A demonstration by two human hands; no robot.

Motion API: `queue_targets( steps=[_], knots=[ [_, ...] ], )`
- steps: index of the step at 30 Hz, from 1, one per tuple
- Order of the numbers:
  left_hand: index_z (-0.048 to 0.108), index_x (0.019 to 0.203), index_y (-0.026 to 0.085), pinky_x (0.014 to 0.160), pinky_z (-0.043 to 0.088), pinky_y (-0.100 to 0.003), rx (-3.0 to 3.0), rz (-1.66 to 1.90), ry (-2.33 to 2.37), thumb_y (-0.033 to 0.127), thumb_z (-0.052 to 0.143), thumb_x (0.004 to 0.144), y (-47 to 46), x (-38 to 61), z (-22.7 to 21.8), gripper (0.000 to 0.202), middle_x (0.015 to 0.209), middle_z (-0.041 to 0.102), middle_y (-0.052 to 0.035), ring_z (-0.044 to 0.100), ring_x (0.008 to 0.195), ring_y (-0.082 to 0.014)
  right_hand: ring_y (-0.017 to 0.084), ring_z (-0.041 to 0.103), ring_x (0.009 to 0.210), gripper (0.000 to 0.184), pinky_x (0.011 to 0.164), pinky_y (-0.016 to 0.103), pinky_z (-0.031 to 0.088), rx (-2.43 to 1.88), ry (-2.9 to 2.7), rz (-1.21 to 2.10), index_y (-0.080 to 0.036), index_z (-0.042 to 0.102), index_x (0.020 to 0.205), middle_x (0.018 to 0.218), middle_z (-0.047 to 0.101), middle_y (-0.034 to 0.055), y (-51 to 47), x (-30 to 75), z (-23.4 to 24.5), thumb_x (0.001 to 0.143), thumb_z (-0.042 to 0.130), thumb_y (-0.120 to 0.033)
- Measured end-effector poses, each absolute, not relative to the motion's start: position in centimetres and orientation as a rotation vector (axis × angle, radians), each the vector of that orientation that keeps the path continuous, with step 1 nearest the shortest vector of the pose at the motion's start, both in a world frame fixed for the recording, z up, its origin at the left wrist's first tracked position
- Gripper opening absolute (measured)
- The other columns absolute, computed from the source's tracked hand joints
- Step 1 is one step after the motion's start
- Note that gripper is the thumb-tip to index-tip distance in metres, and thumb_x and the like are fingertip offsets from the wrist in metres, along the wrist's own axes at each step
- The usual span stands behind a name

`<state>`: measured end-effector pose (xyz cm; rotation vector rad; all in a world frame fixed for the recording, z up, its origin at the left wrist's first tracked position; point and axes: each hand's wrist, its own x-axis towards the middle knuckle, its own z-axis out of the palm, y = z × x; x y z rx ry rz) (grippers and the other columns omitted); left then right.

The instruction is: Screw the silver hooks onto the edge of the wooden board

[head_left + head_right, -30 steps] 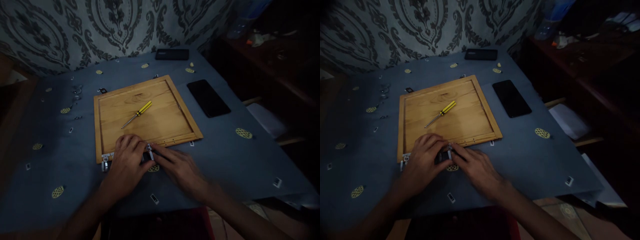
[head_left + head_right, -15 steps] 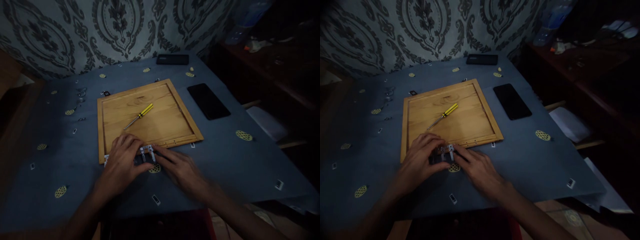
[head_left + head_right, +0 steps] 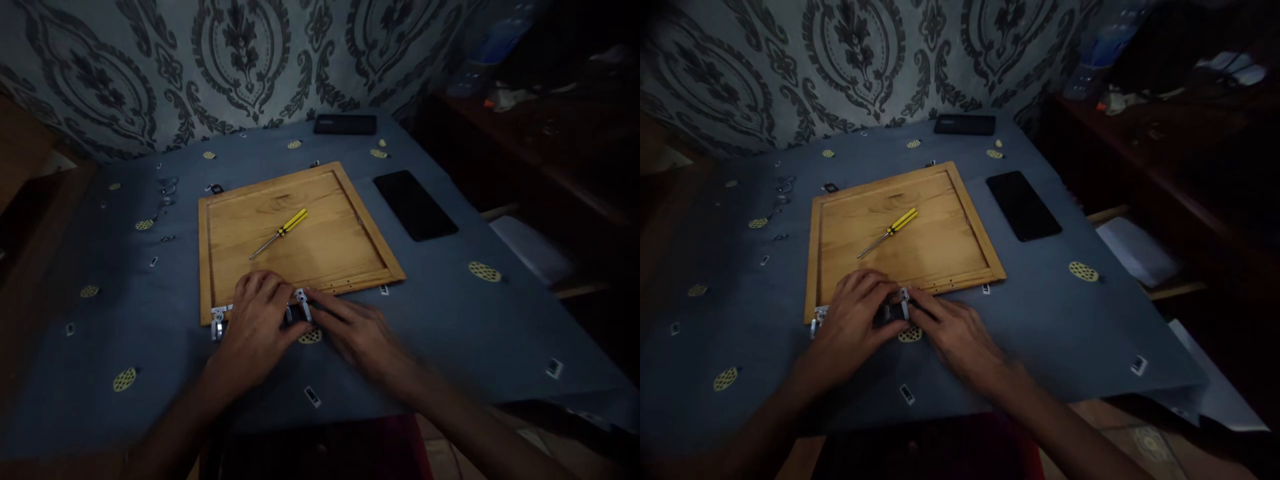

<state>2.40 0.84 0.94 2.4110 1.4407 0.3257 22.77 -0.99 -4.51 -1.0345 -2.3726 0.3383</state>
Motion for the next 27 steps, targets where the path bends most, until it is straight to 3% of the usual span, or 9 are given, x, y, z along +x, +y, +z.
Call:
queue_targets(
  steps=[15, 27],
  knots=[
    [0.063, 0.106, 0.019, 0.098, 0.043, -0.049, 2.365, 0.311, 1.453, 0.03, 0.077, 0.086, 0.92, 2.59, 1.08, 0.027, 0.11, 0.065, -0.0055, 0.054, 0.108, -0.0286, 0.023, 0.077, 0.101, 0.047, 0.078, 0.037, 0.068, -1.038, -2.364, 0.324, -0.02, 0.063, 0.134, 0.138, 0.067, 0.0116, -1.09, 22.63, -4.73, 0.092, 0.052, -0.002],
    [0.06, 0.111, 0.02, 0.096, 0.044, -0.049, 2.318, 0.341, 1.463, 0.039, 0.087, 0.076, 1.16, 1.95, 1.48, 0.048, 0.11, 0.065, -0.0054, 0.054, 0.109, -0.0306, 0.026, 0.075, 0.106, 0.049, 0.078, 0.04, 0.067, -1.031, -2.365, 0.352, -0.02, 0.059, 0.14, 0.14, 0.065, 0.0128, -1.06, 22.67, -4.41, 0.094, 0.052, -0.003]
  ],
)
